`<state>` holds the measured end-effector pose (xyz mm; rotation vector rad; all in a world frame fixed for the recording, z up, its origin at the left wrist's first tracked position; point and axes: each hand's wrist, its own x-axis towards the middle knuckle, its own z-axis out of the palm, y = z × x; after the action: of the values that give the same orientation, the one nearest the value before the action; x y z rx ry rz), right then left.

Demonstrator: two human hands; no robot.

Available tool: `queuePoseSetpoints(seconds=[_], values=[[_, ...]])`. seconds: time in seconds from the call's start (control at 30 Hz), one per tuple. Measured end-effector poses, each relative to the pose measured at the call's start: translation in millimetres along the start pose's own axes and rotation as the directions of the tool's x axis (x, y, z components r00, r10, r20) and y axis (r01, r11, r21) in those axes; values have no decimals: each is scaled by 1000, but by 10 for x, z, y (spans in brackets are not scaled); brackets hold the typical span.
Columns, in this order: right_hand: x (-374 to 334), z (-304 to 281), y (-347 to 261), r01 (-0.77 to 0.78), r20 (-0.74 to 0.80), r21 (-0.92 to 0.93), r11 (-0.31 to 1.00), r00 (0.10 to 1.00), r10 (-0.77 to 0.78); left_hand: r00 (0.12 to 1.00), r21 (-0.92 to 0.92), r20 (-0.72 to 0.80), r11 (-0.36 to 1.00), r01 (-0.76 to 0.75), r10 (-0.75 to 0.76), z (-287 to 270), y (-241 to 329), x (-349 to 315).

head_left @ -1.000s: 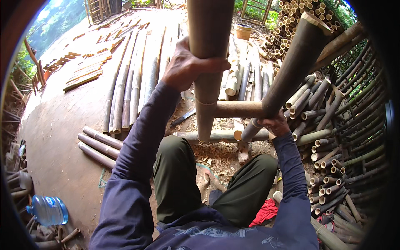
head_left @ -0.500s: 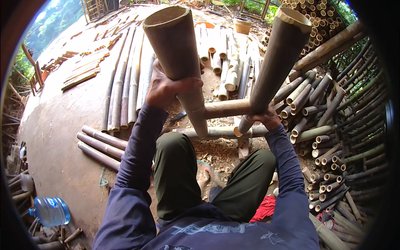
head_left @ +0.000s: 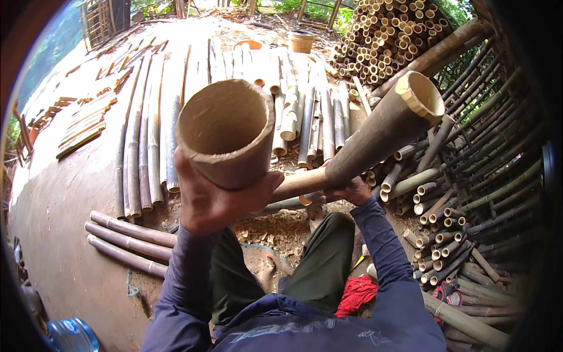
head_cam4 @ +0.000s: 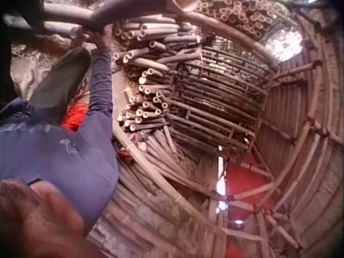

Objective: The person sits on the ground and uses a knife to cut and shape bamboo pieces. They repeatedly pick up bamboo segments, cut them, and inspect the ends before placing them aside.

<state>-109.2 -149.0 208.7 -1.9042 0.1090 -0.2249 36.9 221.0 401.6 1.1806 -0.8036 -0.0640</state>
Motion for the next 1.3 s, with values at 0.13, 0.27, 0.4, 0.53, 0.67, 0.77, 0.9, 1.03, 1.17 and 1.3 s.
queuePoseSetpoints(seconds=[0.13, 0.27, 0.4, 0.53, 0.67, 0.77, 0.9, 1.03, 1.17, 1.3], values=[[-121, -3, 161, -101, -4, 135, 986, 995, 103, 999, 166, -40, 986, -13, 20, 100, -214, 63], [-750, 189, 363, -122, -468, -198, 973, 884, 16, 997, 177, 15, 982, 68, -72, 124, -172, 206], [-2908, 1130, 1742, -832, -606, -421, 360, 554, 571, 999, -36, 40, 999, -11, 13, 199, -218, 207], [-3989, 2670, 1961, -944, -494, -329, 11, 182, 850, 997, -123, -25, 990, -71, 69, 341, -217, 162], [-3959, 2786, 1906, -967, -425, -255, 20, 131, 895, 999, -122, -5, 992, -36, 36, 288, -179, 143], [-4056, 2671, 1893, -972, -391, -234, 34, 126, 912, 999, -13, 2, 999, 33, -33, 283, -119, 148], [-4228, 2422, 1798, -978, -307, -196, 70, 129, 943, 987, 76, -10, 984, 160, -160, 302, 15, 189], [-4417, 1585, 1557, -983, -226, 102, 155, 129, 966, 993, 90, -21, 989, 117, -116, 276, -44, 147], [-3828, 296, 730, -439, -527, 688, 578, 245, 814, 993, 93, -59, 990, 104, -99, 242, -86, 115], [-1962, 41, -633, -154, -763, 489, 859, 402, 506, 989, 98, -99, 988, 117, -107, 234, -44, 127]])
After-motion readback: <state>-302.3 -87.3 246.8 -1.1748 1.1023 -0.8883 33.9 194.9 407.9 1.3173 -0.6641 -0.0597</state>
